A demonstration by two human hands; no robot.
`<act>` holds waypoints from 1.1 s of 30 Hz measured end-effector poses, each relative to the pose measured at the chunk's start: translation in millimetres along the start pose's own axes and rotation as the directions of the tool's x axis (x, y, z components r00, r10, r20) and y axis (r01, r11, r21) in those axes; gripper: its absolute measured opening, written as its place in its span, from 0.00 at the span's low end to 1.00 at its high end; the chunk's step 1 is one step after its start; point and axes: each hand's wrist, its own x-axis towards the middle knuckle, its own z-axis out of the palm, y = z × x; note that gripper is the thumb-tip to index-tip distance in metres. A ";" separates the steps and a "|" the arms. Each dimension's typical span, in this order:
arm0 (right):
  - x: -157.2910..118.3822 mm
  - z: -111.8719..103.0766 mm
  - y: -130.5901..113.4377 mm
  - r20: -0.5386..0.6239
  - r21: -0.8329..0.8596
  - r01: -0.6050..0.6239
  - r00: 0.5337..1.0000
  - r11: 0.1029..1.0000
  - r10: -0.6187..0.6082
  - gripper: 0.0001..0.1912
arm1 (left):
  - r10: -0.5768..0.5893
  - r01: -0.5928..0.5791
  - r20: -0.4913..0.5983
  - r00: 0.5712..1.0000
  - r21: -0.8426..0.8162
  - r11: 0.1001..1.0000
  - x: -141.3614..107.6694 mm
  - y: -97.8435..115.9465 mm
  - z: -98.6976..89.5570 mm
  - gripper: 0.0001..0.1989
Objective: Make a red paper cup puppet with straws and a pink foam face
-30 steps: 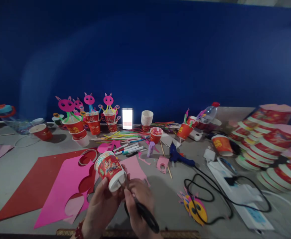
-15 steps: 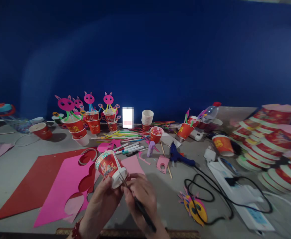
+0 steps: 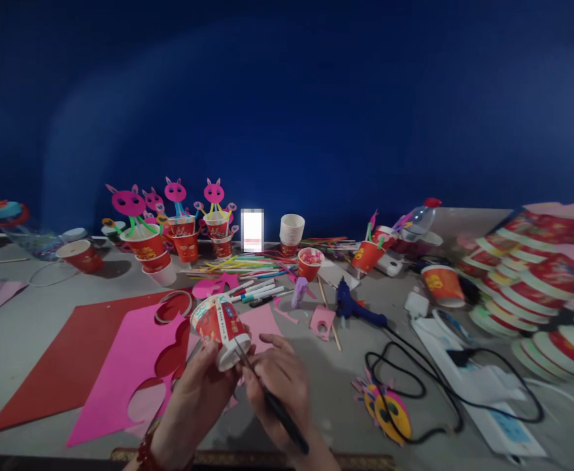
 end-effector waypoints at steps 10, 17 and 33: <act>-19.1 12.6 -5.2 -0.064 -0.028 -0.230 0.972 0.973 0.228 0.12 | -0.162 0.165 0.030 0.986 -0.164 0.973 1.1 -12.2 -8.8 0.17; -11.1 7.8 -4.1 0.031 -0.039 -0.081 0.996 0.996 0.083 0.10 | -0.208 0.204 -0.016 0.978 -0.150 0.967 3.1 -3.5 -9.8 0.13; -5.5 11.3 -5.1 0.039 -0.128 0.066 0.997 0.990 -0.062 0.10 | -0.214 0.185 -0.074 0.974 -0.280 0.942 1.6 1.8 -5.1 0.12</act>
